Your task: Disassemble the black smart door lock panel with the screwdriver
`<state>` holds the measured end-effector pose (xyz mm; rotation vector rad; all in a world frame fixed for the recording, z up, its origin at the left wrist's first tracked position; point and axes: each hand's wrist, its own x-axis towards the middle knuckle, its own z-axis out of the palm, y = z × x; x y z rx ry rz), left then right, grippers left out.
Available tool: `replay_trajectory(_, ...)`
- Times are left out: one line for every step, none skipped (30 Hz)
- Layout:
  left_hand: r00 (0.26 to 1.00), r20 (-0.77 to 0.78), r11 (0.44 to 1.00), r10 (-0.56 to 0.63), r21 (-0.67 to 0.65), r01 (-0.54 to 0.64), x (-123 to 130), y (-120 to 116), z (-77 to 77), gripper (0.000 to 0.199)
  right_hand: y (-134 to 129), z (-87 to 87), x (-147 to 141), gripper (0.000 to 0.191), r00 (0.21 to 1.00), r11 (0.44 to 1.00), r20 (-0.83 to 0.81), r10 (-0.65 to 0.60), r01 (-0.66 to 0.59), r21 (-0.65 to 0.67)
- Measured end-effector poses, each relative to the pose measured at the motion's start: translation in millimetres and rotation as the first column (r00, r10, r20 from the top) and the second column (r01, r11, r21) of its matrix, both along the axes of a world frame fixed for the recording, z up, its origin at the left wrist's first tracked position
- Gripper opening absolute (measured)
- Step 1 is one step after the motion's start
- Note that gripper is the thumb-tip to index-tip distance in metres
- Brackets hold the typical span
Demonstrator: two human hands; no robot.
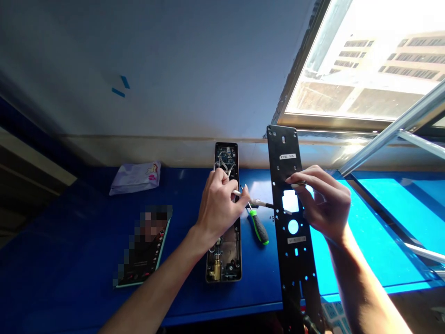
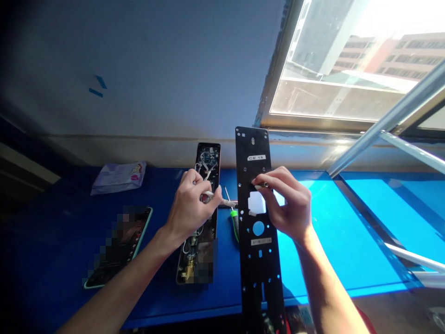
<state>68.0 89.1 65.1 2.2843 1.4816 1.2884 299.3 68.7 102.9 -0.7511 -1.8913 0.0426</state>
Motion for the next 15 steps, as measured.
replay_trajectory(1.000, -0.004, 1.000, 0.006, 0.006, -0.006, 3.6, 2.0, 0.6, 0.038, -1.7, -3.0, 0.0, 0.034, 1.000, 1.000, 0.003, 0.004, -0.004, -0.002)
replay_trajectory(1.000, -0.012, 1.000, 0.012, 0.012, -0.012, 6.8, 3.7, 1.4, 0.037, -3.0, -5.8, -0.5, 0.033, 1.000, 1.000, 0.008, 0.009, -0.009, -0.006)
replay_trajectory(0.999, -0.021, 1.000, 0.024, 0.020, -0.023, 9.5, 4.8, 2.5, 0.036, -3.8, -8.4, -1.0, 0.032, 1.000, 1.000, 0.012, 0.013, -0.013, -0.015)
replay_trajectory(0.999, -0.032, 0.999, 0.038, 0.031, -0.037, 11.5, 5.1, 3.9, 0.035, -3.9, -10.8, -1.2, 0.030, 1.000, 1.000, 0.016, 0.013, -0.013, -0.025)
replay_trajectory(0.998, -0.041, 0.998, 0.049, 0.045, -0.048, 12.6, 4.5, 5.5, 0.033, -3.3, -12.9, -0.7, 0.028, 1.000, 0.999, 0.018, 0.008, -0.007, -0.037)
replay_trajectory(0.997, -0.054, 0.997, 0.051, 0.061, -0.047, 13.1, 3.0, 7.3, 0.031, -2.1, -14.7, 1.0, 0.026, 1.000, 0.999, 0.020, -0.004, 0.005, -0.047)
replay_trajectory(0.996, -0.074, 0.997, 0.039, 0.075, -0.033, 12.9, 0.7, 9.1, 0.029, -0.5, -16.3, 4.0, 0.024, 1.000, 0.998, 0.021, -0.022, 0.023, -0.057)
replay_trajectory(0.994, -0.105, 0.996, 0.013, 0.084, -0.004, 12.2, -2.2, 10.8, 0.027, 1.5, -17.7, 8.5, 0.022, 0.999, 0.997, 0.023, -0.044, 0.045, -0.063)
replay_trajectory(0.989, -0.145, 0.996, -0.024, 0.084, 0.037, 11.5, -5.6, 12.4, 0.026, 3.7, -19.0, 14.5, 0.020, 0.997, 0.995, 0.026, -0.070, 0.071, -0.067)
replay_trajectory(0.979, -0.193, 0.994, -0.067, 0.075, 0.083, 10.8, -9.0, 13.8, 0.025, 5.8, -20.3, 21.9, 0.018, 0.995, 0.993, 0.031, -0.096, 0.098, -0.067)
replay_trajectory(0.965, -0.239, 0.990, -0.109, 0.057, 0.126, 10.5, -12.3, 15.1, 0.024, 7.8, -22.0, 30.6, 0.016, 0.992, 0.991, 0.035, -0.120, 0.122, -0.062)
replay_trajectory(0.947, -0.284, 0.986, -0.150, 0.031, 0.166, 10.6, -15.1, 16.2, 0.023, 9.6, -24.1, 40.3, 0.013, 0.989, 0.987, 0.051, -0.141, 0.145, -0.068)
replay_trajectory(0.926, -0.327, 0.980, -0.190, -0.004, 0.200, 11.3, -17.3, 17.3, 0.022, 11.2, -26.9, 50.8, 0.011, 0.984, 0.983, 0.069, -0.163, 0.168, -0.075)
replay_trajectory(0.901, -0.371, 0.973, -0.226, -0.045, 0.226, 12.6, -18.9, 18.2, 0.021, 12.7, -30.4, 61.8, 0.013, 0.980, 0.979, 0.095, -0.176, 0.185, -0.091)
replay_trajectory(0.870, -0.419, 0.966, -0.259, -0.091, 0.244, 14.3, -19.7, 19.0, 0.022, 14.1, -34.8, 73.1, 0.017, 0.976, 0.974, 0.115, -0.186, 0.198, -0.105)
